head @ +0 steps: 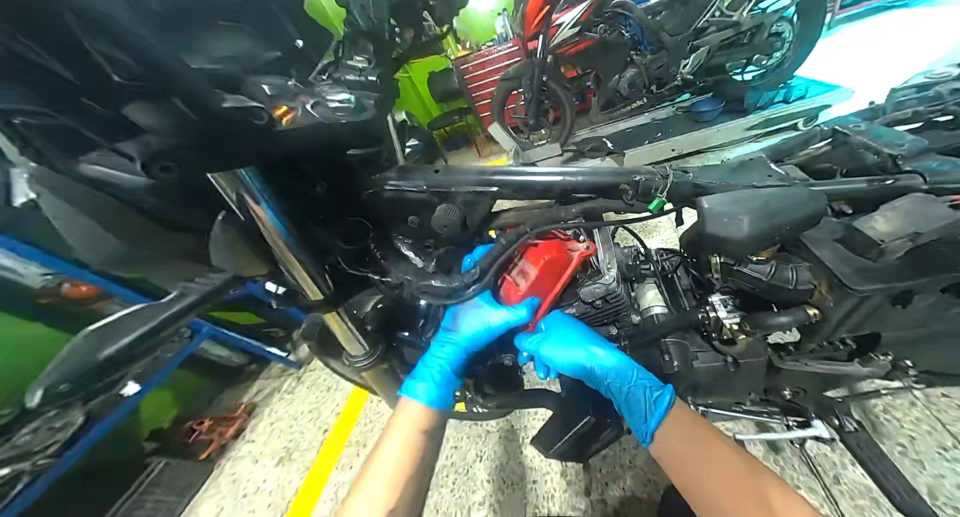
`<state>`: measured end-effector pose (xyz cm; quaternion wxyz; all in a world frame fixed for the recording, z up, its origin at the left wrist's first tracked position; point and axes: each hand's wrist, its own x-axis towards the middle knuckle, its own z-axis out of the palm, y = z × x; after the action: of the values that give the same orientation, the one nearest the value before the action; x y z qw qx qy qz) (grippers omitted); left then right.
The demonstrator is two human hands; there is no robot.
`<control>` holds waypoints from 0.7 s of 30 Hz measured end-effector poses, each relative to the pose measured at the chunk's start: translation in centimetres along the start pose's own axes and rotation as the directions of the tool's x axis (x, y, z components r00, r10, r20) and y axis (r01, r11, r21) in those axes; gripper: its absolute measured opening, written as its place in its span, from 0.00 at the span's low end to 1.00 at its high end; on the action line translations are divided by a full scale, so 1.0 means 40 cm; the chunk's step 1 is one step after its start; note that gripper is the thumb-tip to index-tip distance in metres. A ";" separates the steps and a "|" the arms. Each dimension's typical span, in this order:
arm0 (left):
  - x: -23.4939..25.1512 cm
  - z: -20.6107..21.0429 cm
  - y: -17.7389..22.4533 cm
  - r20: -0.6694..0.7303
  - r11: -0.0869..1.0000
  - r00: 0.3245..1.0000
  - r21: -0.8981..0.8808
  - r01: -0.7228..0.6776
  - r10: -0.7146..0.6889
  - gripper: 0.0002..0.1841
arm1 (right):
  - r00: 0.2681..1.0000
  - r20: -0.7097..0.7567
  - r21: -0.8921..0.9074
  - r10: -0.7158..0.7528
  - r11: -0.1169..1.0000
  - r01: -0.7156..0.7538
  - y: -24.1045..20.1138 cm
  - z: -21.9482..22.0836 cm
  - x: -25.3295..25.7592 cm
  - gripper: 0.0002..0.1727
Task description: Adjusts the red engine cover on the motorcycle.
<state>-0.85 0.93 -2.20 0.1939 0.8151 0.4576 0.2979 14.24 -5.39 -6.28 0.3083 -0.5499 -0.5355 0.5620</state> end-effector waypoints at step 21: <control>0.053 -0.042 0.017 0.165 0.993 0.986 -0.114 -0.012 0.030 0.33 | 0.940 -0.334 0.330 -0.074 0.925 0.189 0.050 -0.031 -0.061 0.24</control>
<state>-0.67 2.48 0.09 0.2740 0.8297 0.4136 0.2559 16.42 -7.82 -7.24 0.5218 -0.5298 -0.4045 0.5324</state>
